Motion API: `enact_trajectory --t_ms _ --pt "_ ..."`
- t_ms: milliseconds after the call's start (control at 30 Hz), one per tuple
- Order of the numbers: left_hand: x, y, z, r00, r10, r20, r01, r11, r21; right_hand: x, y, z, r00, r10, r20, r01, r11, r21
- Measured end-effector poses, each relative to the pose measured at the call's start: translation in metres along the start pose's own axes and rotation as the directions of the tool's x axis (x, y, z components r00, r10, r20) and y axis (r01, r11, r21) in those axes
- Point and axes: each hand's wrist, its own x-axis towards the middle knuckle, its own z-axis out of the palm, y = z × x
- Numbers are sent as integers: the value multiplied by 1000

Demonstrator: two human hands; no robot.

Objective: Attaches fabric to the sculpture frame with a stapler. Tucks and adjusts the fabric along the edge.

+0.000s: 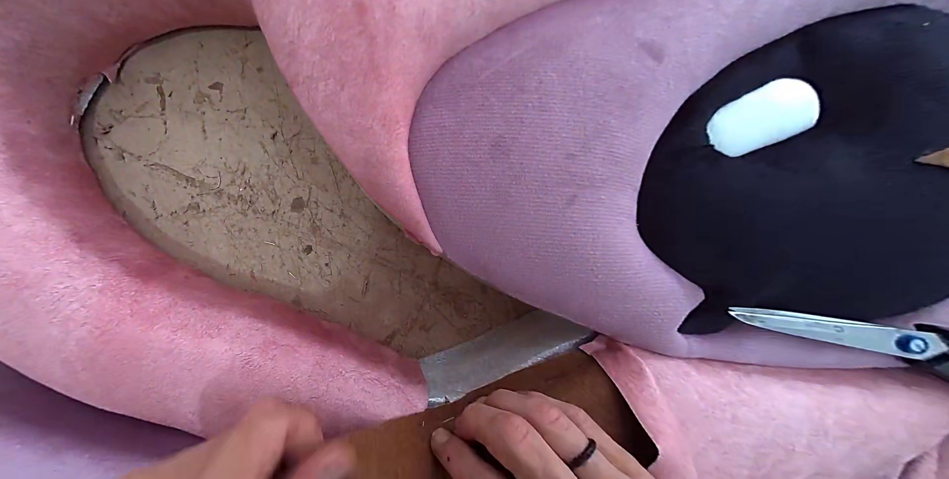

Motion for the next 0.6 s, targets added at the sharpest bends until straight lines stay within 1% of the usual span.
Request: enact_trajectory --t_ms 67,133,233,267,333,367,400,467,500,600 --pt "15 0 -16 998 -36 60 27 990 142 0 -2 2 1000 19 -6 -19 1000 -11" --pt "23 -5 -27 989 -73 127 40 969 246 1 -6 4 999 49 0 -49 997 -56" --pt "27 -13 -32 982 -105 158 38 925 379 3 -15 9 996 89 13 -86 986 -140" --pt "27 -14 -31 987 -80 140 12 903 430 3 -17 11 995 96 12 -93 983 -156" --pt "29 -11 -28 993 91 81 -119 857 502 3 -18 14 995 104 5 -102 982 -158" --pt "31 -4 -26 977 187 101 -213 843 495 3 -17 15 994 108 -2 -107 983 -152" --pt "33 3 -21 951 267 157 -309 840 447 2 -17 16 994 113 -9 -113 983 -145" --pt "38 5 -3 885 365 289 -449 833 324 0 -16 16 993 113 -19 -115 985 -129" --pt "39 0 6 860 398 319 -488 824 288 -1 -16 16 994 111 -19 -112 986 -123" --pt "37 -21 14 843 455 285 -527 806 271 -3 -13 18 994 107 -34 -110 990 -91"
